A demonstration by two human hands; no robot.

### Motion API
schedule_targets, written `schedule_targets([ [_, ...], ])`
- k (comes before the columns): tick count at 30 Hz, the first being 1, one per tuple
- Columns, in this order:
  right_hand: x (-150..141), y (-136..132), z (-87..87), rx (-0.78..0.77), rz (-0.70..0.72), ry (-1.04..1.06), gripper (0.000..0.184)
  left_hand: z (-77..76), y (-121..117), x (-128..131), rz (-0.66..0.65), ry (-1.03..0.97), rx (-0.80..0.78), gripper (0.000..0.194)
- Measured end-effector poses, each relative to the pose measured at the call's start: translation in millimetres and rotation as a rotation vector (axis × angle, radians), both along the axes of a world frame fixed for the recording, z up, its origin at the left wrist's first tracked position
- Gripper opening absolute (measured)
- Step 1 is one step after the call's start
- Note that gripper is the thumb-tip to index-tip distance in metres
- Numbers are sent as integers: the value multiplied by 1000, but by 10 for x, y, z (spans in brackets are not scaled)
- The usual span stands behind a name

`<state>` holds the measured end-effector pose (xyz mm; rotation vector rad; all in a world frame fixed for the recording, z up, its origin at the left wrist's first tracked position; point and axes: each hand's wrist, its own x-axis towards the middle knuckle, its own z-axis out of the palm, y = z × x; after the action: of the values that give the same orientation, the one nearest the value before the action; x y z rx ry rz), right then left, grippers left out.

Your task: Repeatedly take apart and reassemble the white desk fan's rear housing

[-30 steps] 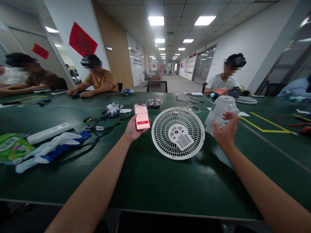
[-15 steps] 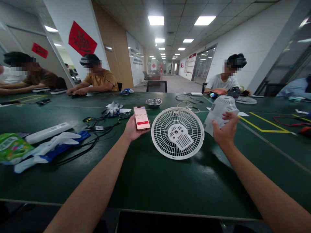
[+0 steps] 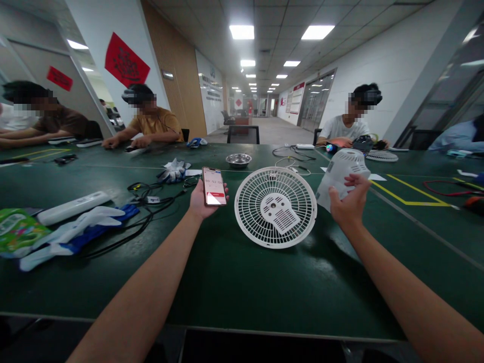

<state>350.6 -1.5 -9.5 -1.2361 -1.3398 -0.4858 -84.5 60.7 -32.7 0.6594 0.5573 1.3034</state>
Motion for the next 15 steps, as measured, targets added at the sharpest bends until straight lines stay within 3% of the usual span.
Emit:
schedule_targets([
  [9,-7,-10,6,2,6,8,58,-22,68,-55,39,-23,-64,62],
  [15,1,-6,-6,5,23,15,57,-6,76,-120,67,46,-275,66],
])
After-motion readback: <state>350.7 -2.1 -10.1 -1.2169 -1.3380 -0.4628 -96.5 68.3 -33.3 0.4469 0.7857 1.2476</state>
